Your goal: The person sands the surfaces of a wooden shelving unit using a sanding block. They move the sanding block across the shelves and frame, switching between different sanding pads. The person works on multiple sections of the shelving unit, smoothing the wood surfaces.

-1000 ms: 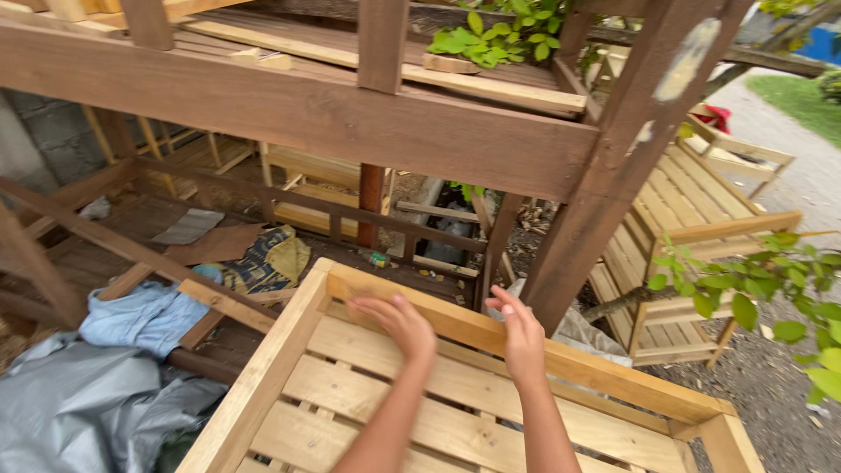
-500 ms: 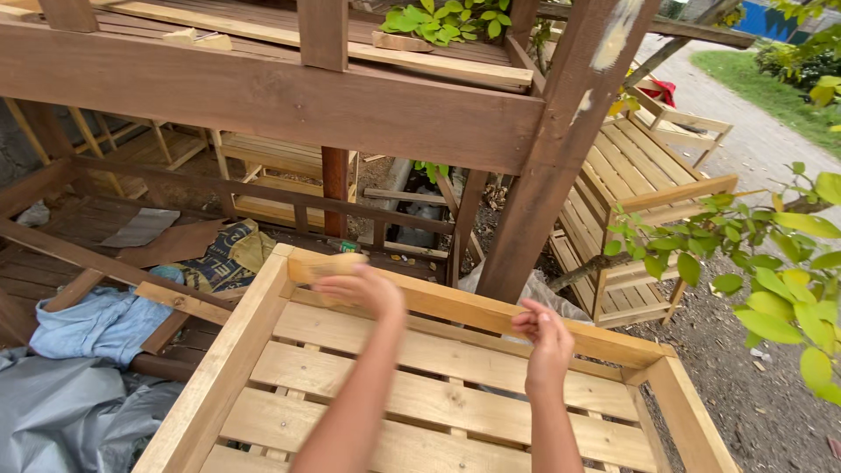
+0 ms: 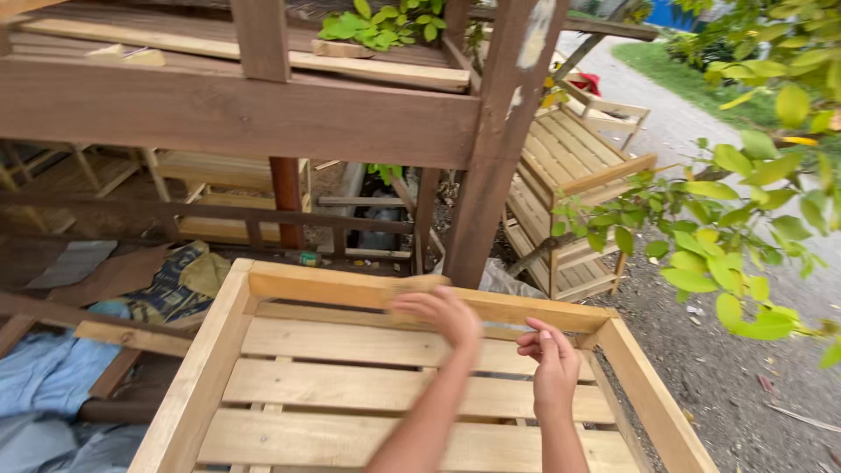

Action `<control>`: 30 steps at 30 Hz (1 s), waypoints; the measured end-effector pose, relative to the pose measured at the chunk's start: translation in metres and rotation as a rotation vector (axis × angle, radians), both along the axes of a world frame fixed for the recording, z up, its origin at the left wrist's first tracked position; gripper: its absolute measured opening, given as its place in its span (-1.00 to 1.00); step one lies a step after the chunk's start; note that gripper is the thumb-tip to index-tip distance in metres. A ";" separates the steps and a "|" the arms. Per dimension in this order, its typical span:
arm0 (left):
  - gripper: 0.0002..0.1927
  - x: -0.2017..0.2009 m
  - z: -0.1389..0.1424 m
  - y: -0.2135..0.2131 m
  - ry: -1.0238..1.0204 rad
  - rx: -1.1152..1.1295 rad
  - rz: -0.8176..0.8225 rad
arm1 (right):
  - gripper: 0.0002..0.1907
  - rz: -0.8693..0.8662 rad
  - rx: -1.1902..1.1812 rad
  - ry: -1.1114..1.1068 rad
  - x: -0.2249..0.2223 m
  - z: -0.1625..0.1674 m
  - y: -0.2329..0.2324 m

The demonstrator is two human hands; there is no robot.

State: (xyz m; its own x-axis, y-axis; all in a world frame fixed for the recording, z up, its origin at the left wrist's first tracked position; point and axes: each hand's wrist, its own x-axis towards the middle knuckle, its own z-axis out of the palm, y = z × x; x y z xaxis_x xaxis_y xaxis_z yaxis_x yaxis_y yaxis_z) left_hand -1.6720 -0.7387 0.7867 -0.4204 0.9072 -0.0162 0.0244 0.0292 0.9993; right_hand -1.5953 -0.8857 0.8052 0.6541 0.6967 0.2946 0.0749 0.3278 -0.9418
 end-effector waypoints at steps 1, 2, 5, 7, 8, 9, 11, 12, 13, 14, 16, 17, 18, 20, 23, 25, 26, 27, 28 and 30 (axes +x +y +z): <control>-0.12 -0.028 0.007 0.019 -0.046 0.014 0.197 | -0.65 -0.008 0.005 -0.005 -0.001 0.001 -0.001; -0.10 -0.057 0.013 0.039 -0.155 -0.070 0.255 | -0.65 -0.009 0.001 -0.006 0.000 0.000 -0.002; -0.15 -0.151 0.014 0.085 -0.237 -0.070 0.393 | -0.66 -0.002 -0.006 -0.021 0.002 -0.006 -0.011; -0.20 -0.184 0.009 0.105 -0.227 -0.048 0.469 | -0.65 -0.008 -0.007 -0.035 0.002 -0.013 -0.018; -0.23 -0.183 0.005 0.104 -0.193 -0.065 0.489 | -0.65 -0.018 -0.017 -0.040 0.001 -0.016 -0.021; -0.25 -0.177 -0.001 0.099 -0.158 -0.086 0.512 | -0.65 -0.025 -0.031 -0.044 0.000 -0.018 -0.023; -0.18 -0.111 -0.006 0.075 -0.109 -0.043 0.461 | -0.64 -0.034 -0.042 0.010 -0.003 -0.020 -0.024; -0.16 -0.076 -0.009 0.057 -0.158 0.020 0.420 | -0.64 -0.033 -0.053 0.039 -0.005 -0.020 -0.022; -0.16 -0.039 -0.012 0.037 -0.143 -0.035 0.327 | -0.64 -0.025 -0.045 0.041 -0.007 -0.018 -0.020; -0.16 0.000 -0.013 0.014 -0.157 -0.048 0.164 | -0.64 -0.017 -0.030 0.038 -0.009 -0.016 -0.017; -0.10 0.032 -0.009 0.001 -0.242 -0.083 0.077 | -0.65 0.011 -0.006 0.017 -0.013 -0.009 -0.010; -0.07 0.035 -0.003 0.003 -0.297 -0.132 0.073 | -0.65 0.024 -0.001 0.004 -0.016 -0.005 -0.007; -0.04 0.027 0.004 0.008 -0.350 -0.192 0.070 | -0.65 0.038 -0.005 -0.007 -0.019 -0.002 -0.004; -0.08 -0.030 0.020 0.044 -0.370 -0.265 0.213 | -0.66 0.040 0.008 -0.014 -0.025 0.003 0.000; -0.14 -0.133 0.038 0.083 -0.470 -0.292 0.289 | -0.67 0.048 0.007 0.002 -0.034 0.002 -0.001; -0.19 -0.193 0.036 0.097 -0.395 -0.122 0.405 | -0.67 0.056 -0.029 -0.017 -0.037 -0.003 -0.006; -0.23 -0.215 0.031 0.104 -0.355 -0.103 0.430 | -0.67 0.060 -0.047 -0.050 -0.038 -0.005 -0.009; -0.26 -0.224 0.026 0.109 -0.321 -0.076 0.444 | -0.68 0.054 -0.056 -0.087 -0.038 -0.008 -0.012; -0.29 -0.220 0.020 0.112 -0.282 -0.065 0.459 | -0.68 0.040 -0.061 -0.086 -0.037 -0.009 -0.016; -0.24 -0.172 -0.007 0.099 -0.017 0.054 0.546 | -0.68 0.021 -0.097 -0.068 -0.032 -0.012 -0.023</control>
